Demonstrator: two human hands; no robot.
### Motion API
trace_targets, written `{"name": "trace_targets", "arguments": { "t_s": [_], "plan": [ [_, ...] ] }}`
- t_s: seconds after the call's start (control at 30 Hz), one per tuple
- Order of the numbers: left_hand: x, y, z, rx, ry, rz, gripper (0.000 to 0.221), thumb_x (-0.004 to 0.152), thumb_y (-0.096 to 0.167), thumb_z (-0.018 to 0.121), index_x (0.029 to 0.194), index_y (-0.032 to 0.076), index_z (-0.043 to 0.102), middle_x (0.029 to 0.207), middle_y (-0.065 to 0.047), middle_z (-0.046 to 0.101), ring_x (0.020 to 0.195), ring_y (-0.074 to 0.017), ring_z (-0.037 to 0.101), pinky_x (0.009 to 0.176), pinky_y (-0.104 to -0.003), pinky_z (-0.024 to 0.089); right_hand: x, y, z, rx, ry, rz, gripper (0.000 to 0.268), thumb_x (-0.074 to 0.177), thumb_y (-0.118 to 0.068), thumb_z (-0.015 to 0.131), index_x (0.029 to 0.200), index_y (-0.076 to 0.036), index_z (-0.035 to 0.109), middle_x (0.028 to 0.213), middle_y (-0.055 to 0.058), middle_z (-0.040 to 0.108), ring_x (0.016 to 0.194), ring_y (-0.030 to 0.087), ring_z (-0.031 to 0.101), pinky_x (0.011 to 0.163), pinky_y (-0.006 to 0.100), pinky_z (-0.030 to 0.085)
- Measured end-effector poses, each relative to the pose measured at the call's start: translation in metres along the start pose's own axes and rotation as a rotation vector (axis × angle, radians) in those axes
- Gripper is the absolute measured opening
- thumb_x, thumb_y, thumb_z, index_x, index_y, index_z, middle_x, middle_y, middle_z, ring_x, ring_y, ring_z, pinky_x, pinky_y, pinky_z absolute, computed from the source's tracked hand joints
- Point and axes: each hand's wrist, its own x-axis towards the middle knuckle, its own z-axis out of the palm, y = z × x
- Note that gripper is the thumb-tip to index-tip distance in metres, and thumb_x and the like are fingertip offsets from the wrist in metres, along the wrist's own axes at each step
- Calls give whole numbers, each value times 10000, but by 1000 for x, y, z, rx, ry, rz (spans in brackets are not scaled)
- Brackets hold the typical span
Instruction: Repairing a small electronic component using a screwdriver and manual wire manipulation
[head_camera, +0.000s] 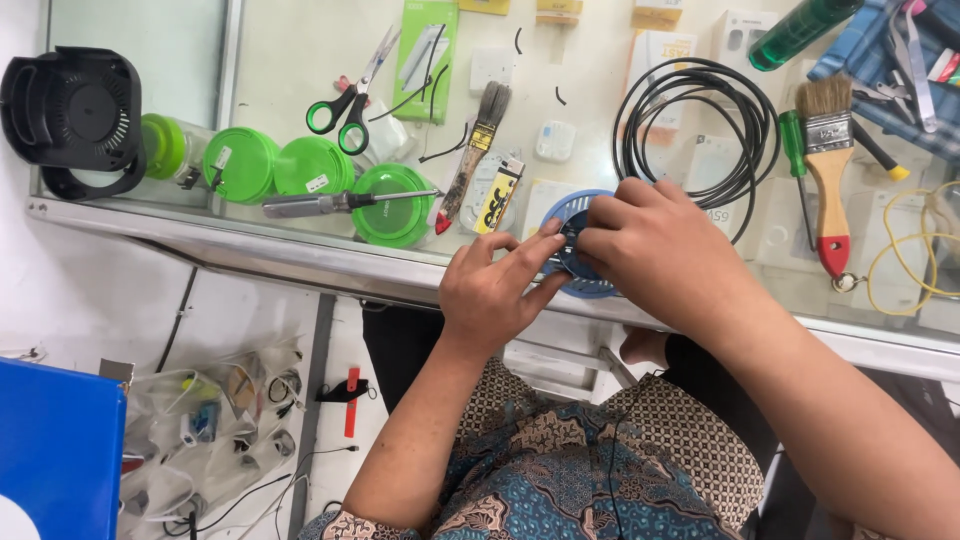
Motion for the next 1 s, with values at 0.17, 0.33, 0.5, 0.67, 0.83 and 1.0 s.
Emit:
{"name": "trace_targets", "arguments": {
  "t_s": [0.17,0.33,0.5,0.67,0.83,1.0],
  "plan": [
    [0,1,-6,1,-57,-13,339,997,444,677,1276,252,696,1256,134,741,897,-146,629,701,-291,515,7,8,-35,339,-50,63,53,939,-187,711,950,-136,718,941,27,675,923,263,618,773,396,505],
    [2,2,-10,15,-95,-9,307,1009,434,704,1238,230,708,1232,128,760,881,-168,643,684,-320,536,-2,20,-55,331,-106,142,184,974,-192,707,1139,-128,758,961,49,678,834,312,571,740,439,485],
    [2,3,-12,42,-95,-18,299,1021,456,666,1242,260,716,1257,152,741,880,-154,650,696,-309,530,-2,4,-29,-136,-176,6,156,905,-451,706,852,-310,666,955,-89,654,886,228,627,717,397,451],
    [4,2,-15,36,-107,-12,296,1039,440,660,1263,256,717,1307,162,713,892,-149,641,708,-303,530,13,-5,-30,-223,-147,-46,154,807,-428,743,755,-299,678,1051,-53,632,925,222,599,692,379,431],
    [4,1,-15,30,-103,-10,292,1037,436,669,1251,248,731,1315,154,708,892,-154,640,688,-309,526,23,-5,-31,-315,-233,-72,148,786,-395,699,682,-298,659,942,-70,600,871,216,582,671,364,411],
    [3,1,-16,30,-106,-6,296,1041,430,659,1259,244,733,1317,140,712,885,-154,643,671,-305,521,30,1,-30,-230,-314,-203,59,787,-266,721,735,-260,694,968,-80,633,905,209,588,701,366,433]
  ]
}}
